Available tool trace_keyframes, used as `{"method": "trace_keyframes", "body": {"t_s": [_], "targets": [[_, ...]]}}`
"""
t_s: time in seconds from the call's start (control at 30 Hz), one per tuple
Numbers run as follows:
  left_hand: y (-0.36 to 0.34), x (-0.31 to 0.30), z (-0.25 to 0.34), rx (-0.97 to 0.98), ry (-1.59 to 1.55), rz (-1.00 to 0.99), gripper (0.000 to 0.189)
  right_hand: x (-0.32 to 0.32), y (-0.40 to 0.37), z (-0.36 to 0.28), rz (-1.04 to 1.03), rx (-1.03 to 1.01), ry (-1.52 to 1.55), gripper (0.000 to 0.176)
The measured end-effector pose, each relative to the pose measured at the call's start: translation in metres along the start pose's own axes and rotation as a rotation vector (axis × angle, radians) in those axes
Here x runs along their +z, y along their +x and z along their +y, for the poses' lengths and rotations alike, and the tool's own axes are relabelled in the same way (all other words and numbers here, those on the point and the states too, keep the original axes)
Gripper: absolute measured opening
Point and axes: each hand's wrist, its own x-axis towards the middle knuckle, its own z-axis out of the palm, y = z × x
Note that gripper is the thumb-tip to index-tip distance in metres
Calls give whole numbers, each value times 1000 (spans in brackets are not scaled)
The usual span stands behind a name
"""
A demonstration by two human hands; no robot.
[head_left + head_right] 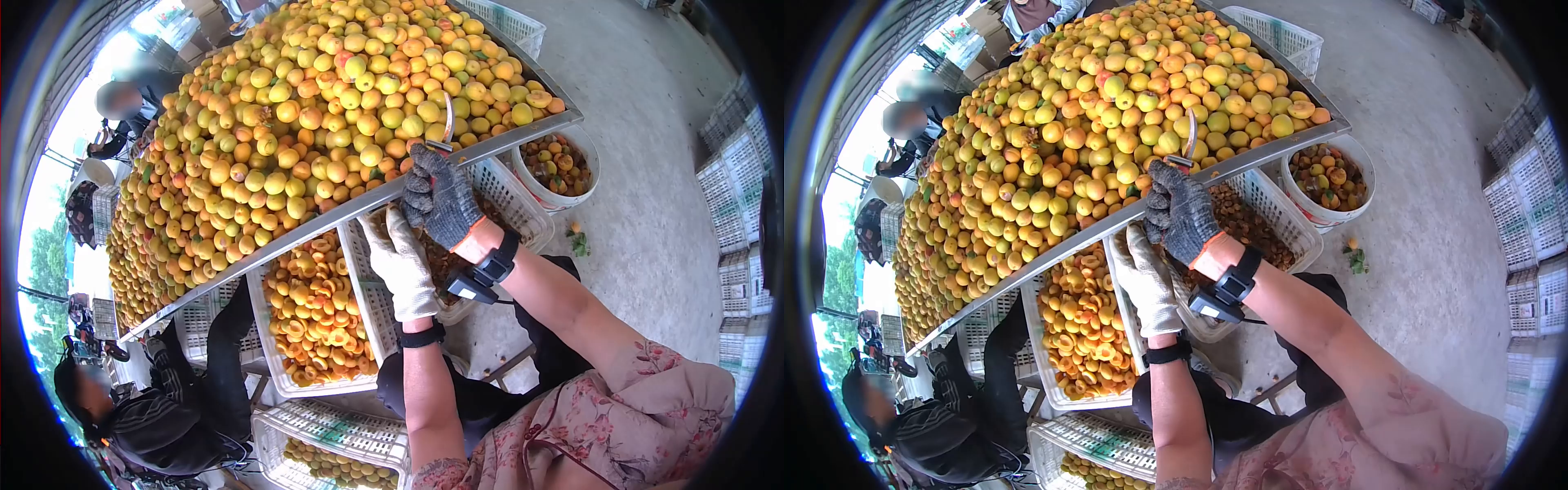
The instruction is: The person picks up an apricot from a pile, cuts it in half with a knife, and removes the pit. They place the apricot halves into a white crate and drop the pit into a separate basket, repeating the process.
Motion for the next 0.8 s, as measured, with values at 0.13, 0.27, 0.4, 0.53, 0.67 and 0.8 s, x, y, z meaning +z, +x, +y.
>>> {"method": "trace_keyframes", "body": {"t_s": [0.13, 0.27, 0.4, 0.53, 0.67, 0.8], "targets": [[13, -19, 8, -522, -331, -14, 55, -11, 14, -20, -79, 21, -422, 17], [23, -35, 4, -447, -548, 53, 62, -17, 19, -22, -81, -118, -719, 13], [22, -43, 11, -476, -540, -56, 63, 4, -4, -3, -366, -147, -1113, 17], [27, -41, 5, 267, 124, -1, 63, -10, 0, 22, -578, -610, -1592, 32], [26, -59, -8, -226, -104, -179, 53, -8, 5, 17, -670, -584, -1635, 30], [25, -50, -9, -134, 14, -104, 47, -9, -2, 20, -612, -693, -1878, 25]]}}
